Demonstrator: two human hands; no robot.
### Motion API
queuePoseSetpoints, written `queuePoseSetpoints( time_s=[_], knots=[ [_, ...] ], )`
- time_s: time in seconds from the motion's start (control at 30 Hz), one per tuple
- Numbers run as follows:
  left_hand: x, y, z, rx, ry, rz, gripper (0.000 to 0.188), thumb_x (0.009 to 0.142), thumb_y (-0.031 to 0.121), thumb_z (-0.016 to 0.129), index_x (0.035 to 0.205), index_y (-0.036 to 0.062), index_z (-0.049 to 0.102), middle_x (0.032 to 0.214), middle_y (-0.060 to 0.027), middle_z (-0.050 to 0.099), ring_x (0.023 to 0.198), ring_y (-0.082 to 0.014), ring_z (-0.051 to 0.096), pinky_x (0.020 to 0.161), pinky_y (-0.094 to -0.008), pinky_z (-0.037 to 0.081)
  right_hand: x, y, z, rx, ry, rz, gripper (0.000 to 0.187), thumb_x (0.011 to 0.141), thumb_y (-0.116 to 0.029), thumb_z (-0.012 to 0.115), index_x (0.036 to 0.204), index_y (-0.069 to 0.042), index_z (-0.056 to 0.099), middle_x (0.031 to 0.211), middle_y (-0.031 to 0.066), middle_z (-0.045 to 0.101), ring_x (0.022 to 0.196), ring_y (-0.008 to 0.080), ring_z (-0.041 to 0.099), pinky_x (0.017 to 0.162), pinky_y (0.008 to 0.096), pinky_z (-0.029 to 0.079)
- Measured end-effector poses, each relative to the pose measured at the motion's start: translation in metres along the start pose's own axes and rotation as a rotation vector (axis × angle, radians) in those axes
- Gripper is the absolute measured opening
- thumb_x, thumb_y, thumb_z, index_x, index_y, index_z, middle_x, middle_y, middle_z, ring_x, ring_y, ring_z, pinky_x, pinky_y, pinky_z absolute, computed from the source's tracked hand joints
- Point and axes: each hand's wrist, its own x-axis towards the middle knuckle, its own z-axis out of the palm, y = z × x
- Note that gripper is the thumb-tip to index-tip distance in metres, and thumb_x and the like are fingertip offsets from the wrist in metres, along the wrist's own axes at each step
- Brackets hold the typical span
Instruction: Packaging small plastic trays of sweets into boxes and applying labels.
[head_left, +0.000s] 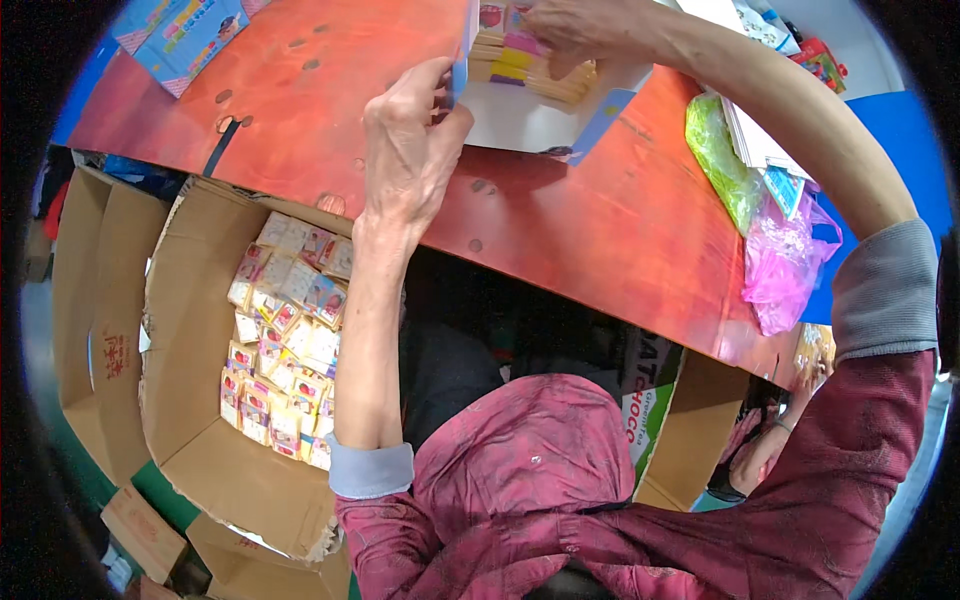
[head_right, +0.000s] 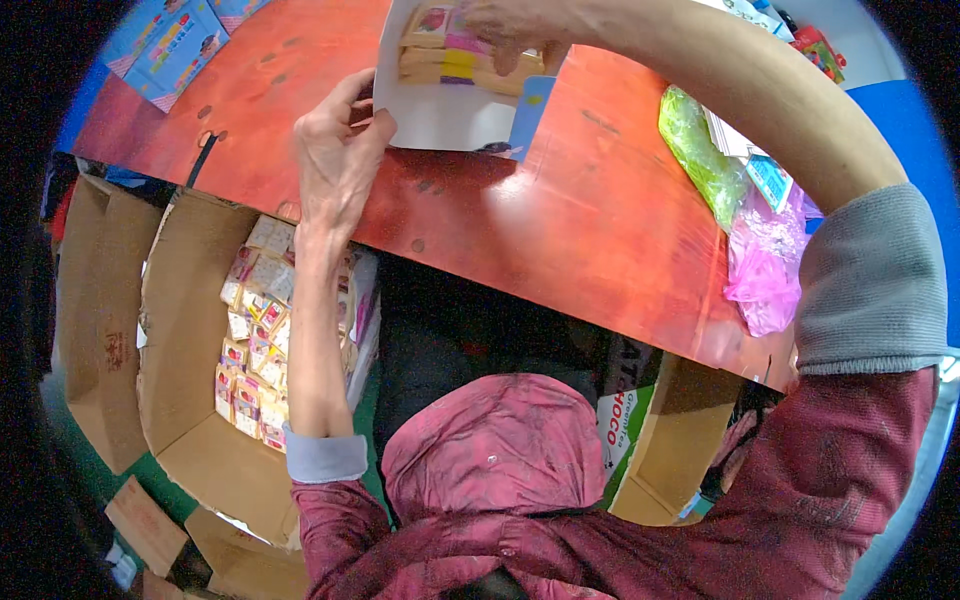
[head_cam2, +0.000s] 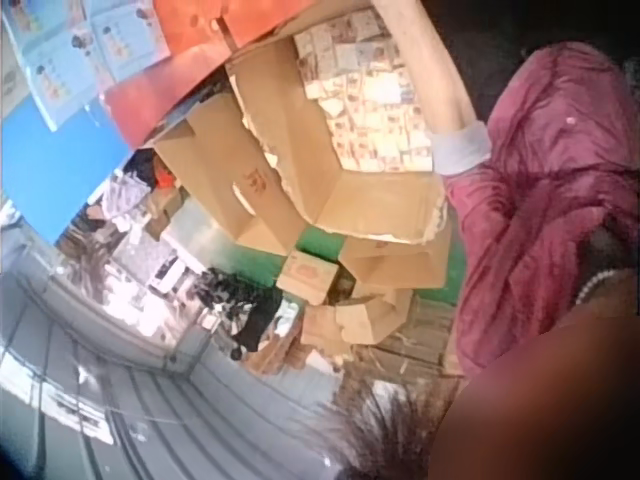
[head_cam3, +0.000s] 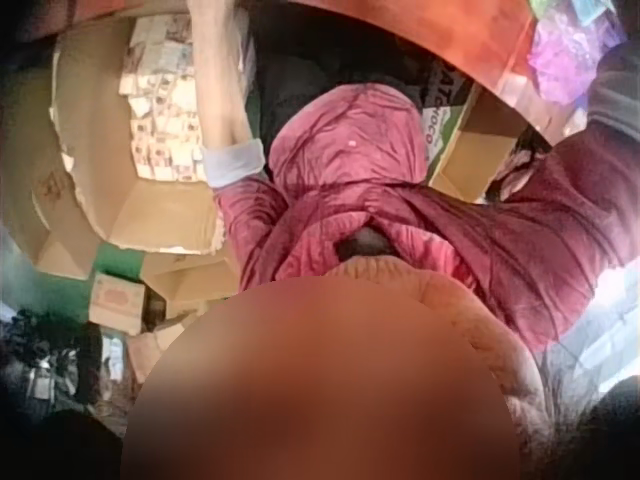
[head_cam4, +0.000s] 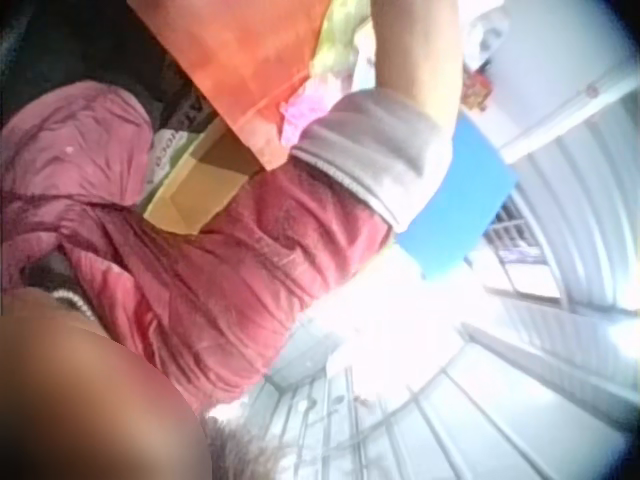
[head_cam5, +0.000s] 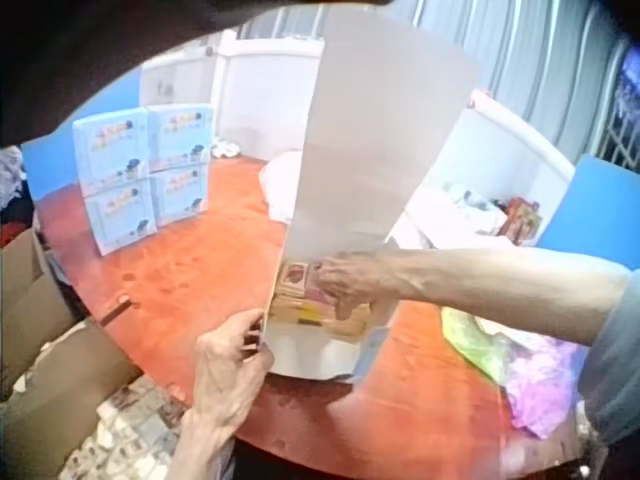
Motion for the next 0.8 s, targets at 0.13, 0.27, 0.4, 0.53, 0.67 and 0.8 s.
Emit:
queuePoseSetpoints(
  time_s=[0.13,0.27,0.4,0.53,0.67,0.8],
  knots=[
    [0.001,-0.003,0.002,-0.018,0.067,0.077,0.031,0.069,-0.001,0.055,0.099,-0.0055,0.060,0.084,-0.0202,0.064,0.074,-0.0288,0.065,0.066,-0.0346,0.052,0.004,0.008,0.008,-0.151,0.001,-0.031,0.042,0.076,-0.029,0.062,0.106,-0.002,0.052,0.094,0.0138,0.053,0.085,0.0288,0.055,0.072,0.0362,0.045],
    [0.001,-0.004,0.003,-0.035,0.042,0.064,0.032,0.069,0.000,0.055,0.100,-0.0055,0.060,0.088,-0.0200,0.064,0.075,-0.0293,0.065,0.067,-0.0353,0.052,0.006,0.013,0.022,-0.406,0.160,-0.177,0.047,0.074,-0.031,0.065,0.107,-0.001,0.051,0.096,0.0144,0.053,0.086,0.0298,0.055,0.073,0.0363,0.045],
    [-0.001,-0.003,0.001,-0.046,0.017,0.052,0.034,0.069,0.001,0.057,0.103,-0.0047,0.059,0.092,-0.0193,0.064,0.077,-0.0290,0.065,0.069,-0.0359,0.051,0.008,0.009,0.026,-0.589,0.368,-0.281,0.052,0.070,-0.033,0.068,0.108,-0.001,0.051,0.098,0.0152,0.053,0.087,0.0306,0.055,0.074,0.0366,0.046],
    [0.000,-0.005,0.002,-0.031,0.004,0.038,0.036,0.069,0.001,0.057,0.104,-0.0033,0.059,0.094,-0.0195,0.064,0.080,-0.0299,0.065,0.070,-0.0362,0.051,0.001,-0.003,0.014,-0.256,-0.051,0.111,0.049,0.069,-0.027,0.072,0.105,0.000,0.051,0.093,0.0151,0.054,0.087,0.0304,0.055,0.073,0.0372,0.045],
    [0.002,-0.015,0.006,0.066,0.001,0.116,0.036,0.076,0.002,0.058,0.112,-0.0013,0.059,0.100,-0.0157,0.066,0.090,-0.0229,0.066,0.079,-0.0330,0.054,-0.002,-0.001,0.005,-0.043,-0.043,-0.008,0.042,0.073,-0.022,0.068,0.105,0.000,0.050,0.095,0.0140,0.054,0.089,0.0295,0.054,0.077,0.0376,0.044],
    [-0.006,-0.021,0.000,0.554,0.523,0.986,0.041,0.072,0.021,0.064,0.102,-0.0028,0.049,0.096,-0.0228,0.053,0.089,-0.0381,0.052,0.074,-0.0421,0.047,0.012,0.020,-0.013,0.000,-0.464,0.461,0.045,0.081,-0.018,0.060,0.121,-0.003,0.047,0.117,0.0076,0.051,0.108,0.0217,0.049,0.095,0.0333,0.039]
  ],
)
